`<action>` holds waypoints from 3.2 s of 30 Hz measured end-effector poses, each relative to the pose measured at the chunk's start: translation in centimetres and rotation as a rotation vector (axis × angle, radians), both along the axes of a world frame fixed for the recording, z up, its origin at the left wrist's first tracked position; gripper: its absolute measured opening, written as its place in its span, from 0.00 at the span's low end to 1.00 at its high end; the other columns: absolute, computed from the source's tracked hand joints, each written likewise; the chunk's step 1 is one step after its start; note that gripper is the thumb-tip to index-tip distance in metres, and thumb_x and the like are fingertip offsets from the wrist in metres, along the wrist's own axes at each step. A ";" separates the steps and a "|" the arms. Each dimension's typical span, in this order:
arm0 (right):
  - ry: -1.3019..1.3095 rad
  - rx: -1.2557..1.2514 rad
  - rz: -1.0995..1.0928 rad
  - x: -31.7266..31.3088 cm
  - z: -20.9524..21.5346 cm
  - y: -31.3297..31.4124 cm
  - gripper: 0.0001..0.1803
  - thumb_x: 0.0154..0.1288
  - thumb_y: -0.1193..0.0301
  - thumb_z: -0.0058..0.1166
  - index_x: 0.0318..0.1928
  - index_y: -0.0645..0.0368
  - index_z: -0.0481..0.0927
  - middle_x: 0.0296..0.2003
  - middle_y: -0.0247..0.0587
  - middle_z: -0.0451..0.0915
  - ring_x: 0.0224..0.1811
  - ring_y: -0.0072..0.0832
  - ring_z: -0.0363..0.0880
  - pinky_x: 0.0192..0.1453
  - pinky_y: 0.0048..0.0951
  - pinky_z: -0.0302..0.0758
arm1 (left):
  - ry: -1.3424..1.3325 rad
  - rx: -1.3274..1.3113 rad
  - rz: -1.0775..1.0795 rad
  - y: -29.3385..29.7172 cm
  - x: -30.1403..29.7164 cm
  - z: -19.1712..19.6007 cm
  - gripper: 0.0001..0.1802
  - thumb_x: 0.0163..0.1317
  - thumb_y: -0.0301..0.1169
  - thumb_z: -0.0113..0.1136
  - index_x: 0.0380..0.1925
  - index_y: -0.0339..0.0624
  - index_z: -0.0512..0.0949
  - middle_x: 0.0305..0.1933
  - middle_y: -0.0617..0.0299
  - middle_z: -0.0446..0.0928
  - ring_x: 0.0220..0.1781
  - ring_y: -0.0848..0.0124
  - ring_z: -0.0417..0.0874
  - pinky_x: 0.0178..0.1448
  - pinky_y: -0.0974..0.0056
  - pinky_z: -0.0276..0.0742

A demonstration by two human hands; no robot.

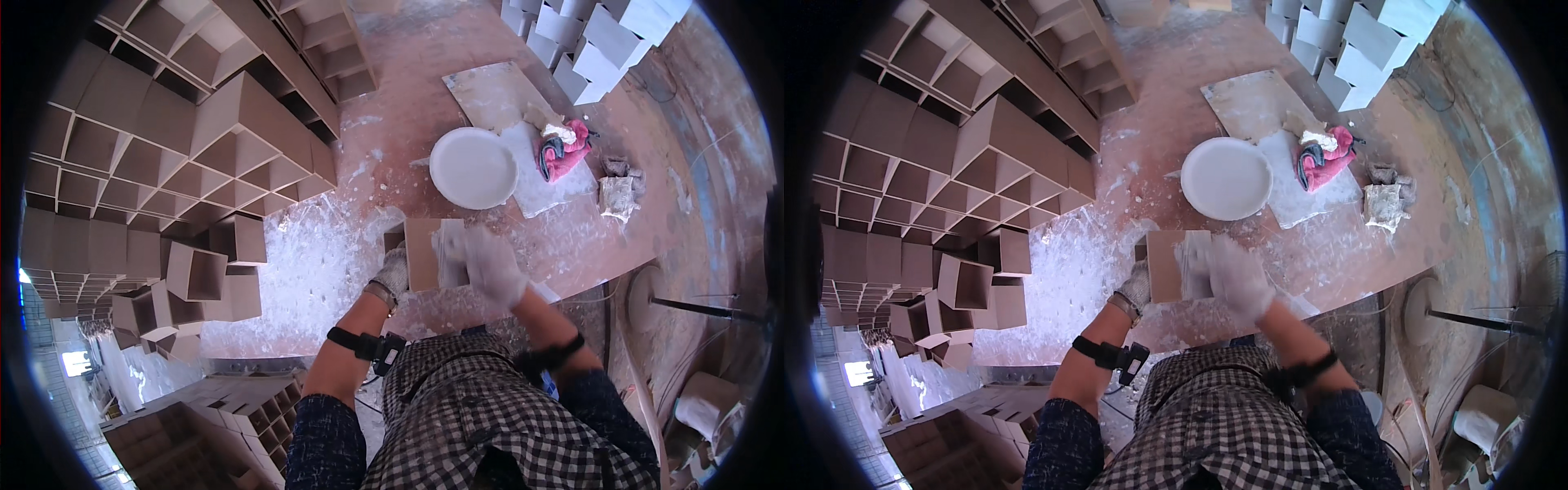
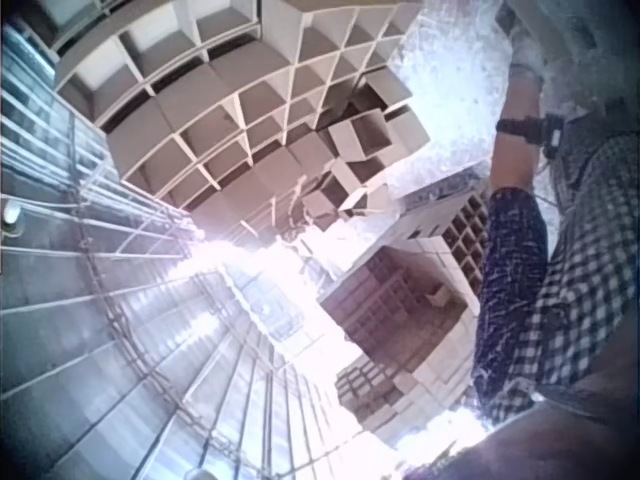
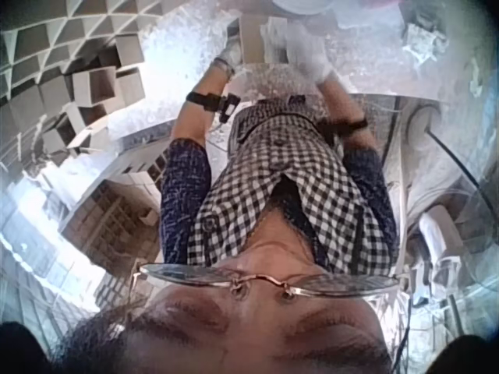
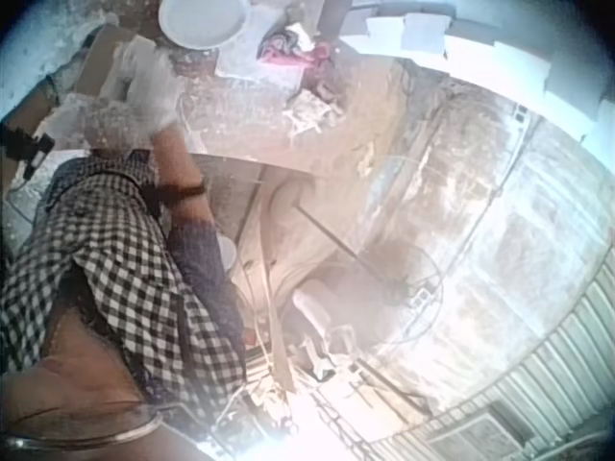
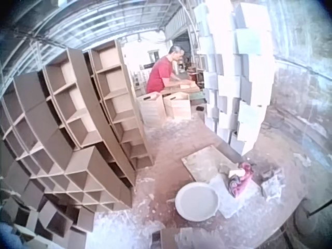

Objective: Applying white glue to the edges and surfaces of small wooden boxes using a sponge and stacking them.

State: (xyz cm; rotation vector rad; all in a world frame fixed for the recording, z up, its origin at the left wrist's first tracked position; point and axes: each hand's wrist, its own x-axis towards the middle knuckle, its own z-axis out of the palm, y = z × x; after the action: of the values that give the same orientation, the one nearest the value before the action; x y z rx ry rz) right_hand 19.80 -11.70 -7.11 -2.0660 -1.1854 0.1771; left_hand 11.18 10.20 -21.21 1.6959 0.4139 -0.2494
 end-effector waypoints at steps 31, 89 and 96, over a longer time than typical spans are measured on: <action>-0.227 0.098 -0.107 1.9 2.6 5.1 0.05 0.53 0.73 0.48 0.30 0.48 0.76 0.31 0.39 0.76 0.32 0.38 0.78 0.33 0.39 0.74 | 0.103 0.133 -0.139 -2.9 0.3 5.3 0.30 0.62 0.43 0.52 0.62 0.45 0.62 0.64 0.53 0.65 0.63 0.59 0.68 0.63 0.61 0.66; 0.020 0.238 -0.179 3.8 3.0 1.4 0.07 0.60 0.72 0.49 0.35 0.53 0.81 0.35 0.41 0.79 0.40 0.41 0.77 0.43 0.36 0.74 | 0.168 -0.003 0.091 -3.3 1.2 4.6 0.24 0.64 0.42 0.49 0.56 0.42 0.69 0.56 0.48 0.72 0.57 0.54 0.74 0.58 0.57 0.70; 0.090 0.069 -0.159 -2.4 1.3 -1.2 0.06 0.59 0.76 0.50 0.32 0.54 0.80 0.32 0.42 0.79 0.33 0.43 0.77 0.34 0.40 0.71 | 0.057 0.043 0.079 -3.0 0.8 3.9 0.24 0.62 0.43 0.50 0.55 0.43 0.71 0.56 0.47 0.71 0.55 0.53 0.75 0.58 0.57 0.71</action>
State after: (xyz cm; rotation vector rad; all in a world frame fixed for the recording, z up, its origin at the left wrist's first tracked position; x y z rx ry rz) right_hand 17.38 -12.93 -5.77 -2.0586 -0.9559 0.1494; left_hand 12.00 7.15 -17.28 1.7130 0.5314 -0.2327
